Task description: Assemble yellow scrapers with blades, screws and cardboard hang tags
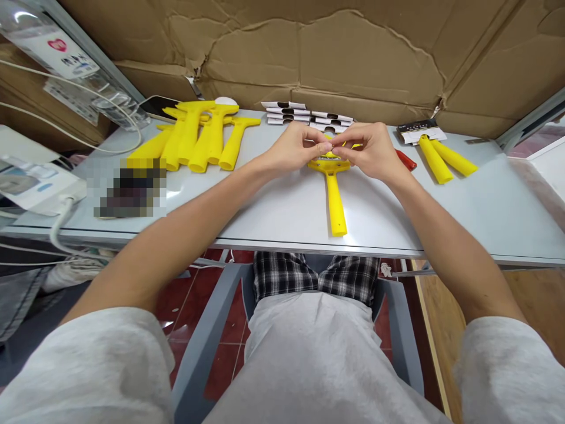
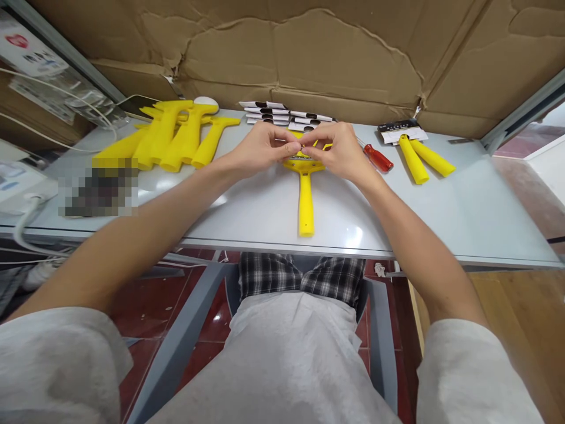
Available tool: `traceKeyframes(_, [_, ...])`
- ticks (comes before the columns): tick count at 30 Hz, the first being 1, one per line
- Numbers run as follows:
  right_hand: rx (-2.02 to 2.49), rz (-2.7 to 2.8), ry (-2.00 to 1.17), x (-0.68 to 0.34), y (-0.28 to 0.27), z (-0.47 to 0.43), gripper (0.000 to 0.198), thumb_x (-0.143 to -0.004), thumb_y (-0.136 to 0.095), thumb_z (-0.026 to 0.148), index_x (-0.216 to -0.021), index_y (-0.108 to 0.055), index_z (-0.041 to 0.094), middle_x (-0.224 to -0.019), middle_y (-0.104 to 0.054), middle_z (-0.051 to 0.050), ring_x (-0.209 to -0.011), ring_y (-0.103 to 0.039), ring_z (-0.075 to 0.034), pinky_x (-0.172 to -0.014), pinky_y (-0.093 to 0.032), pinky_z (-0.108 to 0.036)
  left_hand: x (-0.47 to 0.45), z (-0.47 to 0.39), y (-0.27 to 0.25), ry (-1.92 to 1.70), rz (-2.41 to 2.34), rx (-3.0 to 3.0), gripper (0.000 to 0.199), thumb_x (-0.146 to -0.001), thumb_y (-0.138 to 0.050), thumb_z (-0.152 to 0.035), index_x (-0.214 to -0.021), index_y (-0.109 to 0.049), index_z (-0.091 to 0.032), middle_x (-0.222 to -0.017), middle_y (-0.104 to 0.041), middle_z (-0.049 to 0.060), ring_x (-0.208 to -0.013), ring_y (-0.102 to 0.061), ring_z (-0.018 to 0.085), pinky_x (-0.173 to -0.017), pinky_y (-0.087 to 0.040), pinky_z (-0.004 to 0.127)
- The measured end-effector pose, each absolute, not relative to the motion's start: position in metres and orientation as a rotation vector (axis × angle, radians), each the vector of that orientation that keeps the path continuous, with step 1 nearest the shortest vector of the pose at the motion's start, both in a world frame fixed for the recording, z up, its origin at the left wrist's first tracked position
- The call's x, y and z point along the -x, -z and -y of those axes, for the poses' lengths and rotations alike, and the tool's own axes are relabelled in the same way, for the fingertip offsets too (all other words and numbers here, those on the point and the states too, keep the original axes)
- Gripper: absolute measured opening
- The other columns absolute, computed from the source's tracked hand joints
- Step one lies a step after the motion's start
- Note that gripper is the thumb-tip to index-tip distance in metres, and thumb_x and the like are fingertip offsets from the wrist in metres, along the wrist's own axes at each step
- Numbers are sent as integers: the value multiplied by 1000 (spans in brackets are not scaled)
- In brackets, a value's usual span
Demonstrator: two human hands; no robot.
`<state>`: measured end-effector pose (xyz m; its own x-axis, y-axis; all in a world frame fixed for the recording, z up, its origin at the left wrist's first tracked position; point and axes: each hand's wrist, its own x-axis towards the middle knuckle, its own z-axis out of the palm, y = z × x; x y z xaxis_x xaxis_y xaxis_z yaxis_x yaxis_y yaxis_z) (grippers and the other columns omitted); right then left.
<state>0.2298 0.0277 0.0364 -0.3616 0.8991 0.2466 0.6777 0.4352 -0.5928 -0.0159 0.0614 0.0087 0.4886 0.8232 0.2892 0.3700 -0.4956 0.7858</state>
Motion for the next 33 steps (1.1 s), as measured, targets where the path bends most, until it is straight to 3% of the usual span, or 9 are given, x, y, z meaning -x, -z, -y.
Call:
traceKeyframes(6, [1439, 2153, -480, -228, -41, -24, 72, -109, -70, 82, -142, -86, 20, -138, -80, -15, -130, -75, -25, -113, -69, -37, 8, -55, -10, -902, -1061, -2070, 60, -108, -71, -82, -115, -87, -25, -116, -91, 12, -115, -80, 30, -95, -67, 42])
traceKeyframes(11, [1451, 2115, -423, -250, -38, -41, 56, -110, -69, 66, -136, -88, 20, -136, -81, -15, -126, -79, -27, -120, -68, -45, 4, -38, -22, -871, -1226, -2274, 59, -112, -68, -74, -131, -87, -22, -122, -91, 13, -118, -81, 33, -107, -64, 46])
traceKeyframes(15, [1554, 2131, -352, -272, -35, -56, 49, -107, -70, 55, -132, -88, 17, -131, -82, -16, -120, -82, -29, -126, -67, -48, -10, -5, -31, -594, -1407, -2426, 66, -110, -70, -70, -155, -84, -24, -116, -90, 13, -124, -81, 41, -112, -61, 54])
traceKeyframes(22, [1604, 2209, -383, -279, -32, -63, 33, -95, -75, 37, -117, -90, 17, -114, -84, -11, -108, -81, -25, -125, -68, -46, -14, 9, -37, -211, -1502, -2521, 60, -99, -79, -56, -155, -87, -36, -127, -90, 11, -122, -81, 45, -104, -64, 59])
traceKeyframes(27, [1543, 2255, -451, -282, -27, -66, 34, -94, -78, 41, -113, -90, 15, -108, -83, -13, -110, -80, -27, -123, -68, -48, -4, 5, -38, -186, -1459, -2538, 64, -97, -77, -41, -160, -84, -33, -124, -91, 9, -111, -81, 39, -100, -65, 54])
traceKeyframes(33, [1543, 2221, -463, -282, -27, -65, 28, -95, -80, 35, -111, -90, 15, -106, -82, -12, -113, -79, -25, -122, -68, -45, -16, 27, -40, -82, -1569, -2621, 69, -108, -59, -30, -176, -73, -32, -159, -76, 22, -131, -80, 50, -101, -65, 62])
